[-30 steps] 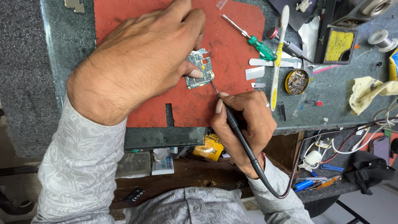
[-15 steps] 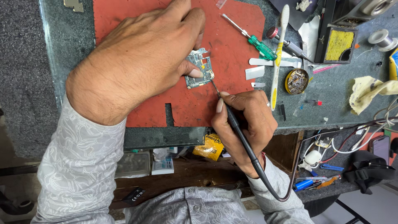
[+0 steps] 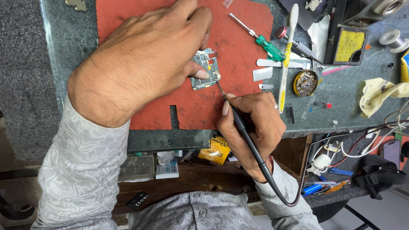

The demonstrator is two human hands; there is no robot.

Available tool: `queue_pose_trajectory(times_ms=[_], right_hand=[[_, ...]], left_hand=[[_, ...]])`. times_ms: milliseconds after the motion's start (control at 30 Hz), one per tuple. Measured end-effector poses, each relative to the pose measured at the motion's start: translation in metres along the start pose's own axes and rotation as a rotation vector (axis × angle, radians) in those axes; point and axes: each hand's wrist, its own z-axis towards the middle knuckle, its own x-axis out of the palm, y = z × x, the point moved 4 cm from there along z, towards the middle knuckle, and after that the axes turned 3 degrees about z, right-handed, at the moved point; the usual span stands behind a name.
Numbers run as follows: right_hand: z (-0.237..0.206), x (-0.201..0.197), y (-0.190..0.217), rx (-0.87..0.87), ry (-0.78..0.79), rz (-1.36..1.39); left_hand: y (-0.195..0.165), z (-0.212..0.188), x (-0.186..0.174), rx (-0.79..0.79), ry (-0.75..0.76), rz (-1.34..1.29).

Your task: The person cleans a small circuit board with a brush and then uses a soldering iron to work on specific points on the board. The person holds the board steady with one hand while applying the soldering iron with the other.

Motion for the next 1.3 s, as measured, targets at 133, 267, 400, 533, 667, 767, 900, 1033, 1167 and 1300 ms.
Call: queue_pose_trajectory(times_ms=[133, 267, 400, 533, 667, 767, 900, 1033, 1167, 1300], right_hand=[[0.0001, 0.0000, -0.0007, 0.011, 0.001, -0.003], [0.0007, -0.0007, -0.0007, -0.014, 0.004, -0.002], [0.0005, 0.0003, -0.0003, -0.006, 0.009, -0.006], [0.0012, -0.0006, 0.0006, -0.018, 0.010, 0.003], [0.0015, -0.0004, 0.0003, 0.006, 0.011, 0.009], [0.0010, -0.0003, 0.0010, 0.000, 0.010, 0.020], [0.0014, -0.0007, 0.0003, 0.008, 0.007, 0.015], [0.0005, -0.0003, 0.0015, 0.007, 0.011, -0.015], [0.0003, 0.0000, 0.0017, -0.003, 0.013, -0.012], [0.0002, 0.0018, 0.0040, -0.060, 0.008, -0.072]], left_hand=[[-0.0002, 0.0001, 0.0001, -0.007, 0.009, 0.013], [-0.0001, -0.0006, -0.0006, -0.006, 0.004, -0.005], [0.0005, -0.0004, 0.0000, -0.011, 0.005, 0.001], [0.0004, -0.0012, 0.0002, -0.028, 0.022, -0.029], [-0.0002, -0.0001, -0.0010, -0.009, 0.012, 0.008], [-0.0005, -0.0013, -0.0016, -0.012, 0.015, -0.019], [-0.0007, -0.0006, -0.0015, -0.001, -0.003, -0.012], [-0.0002, -0.0021, -0.0021, -0.001, -0.007, -0.009], [0.0006, -0.0004, -0.0005, -0.005, 0.003, -0.009], [0.0012, 0.0001, 0.0004, -0.011, 0.014, -0.009]])
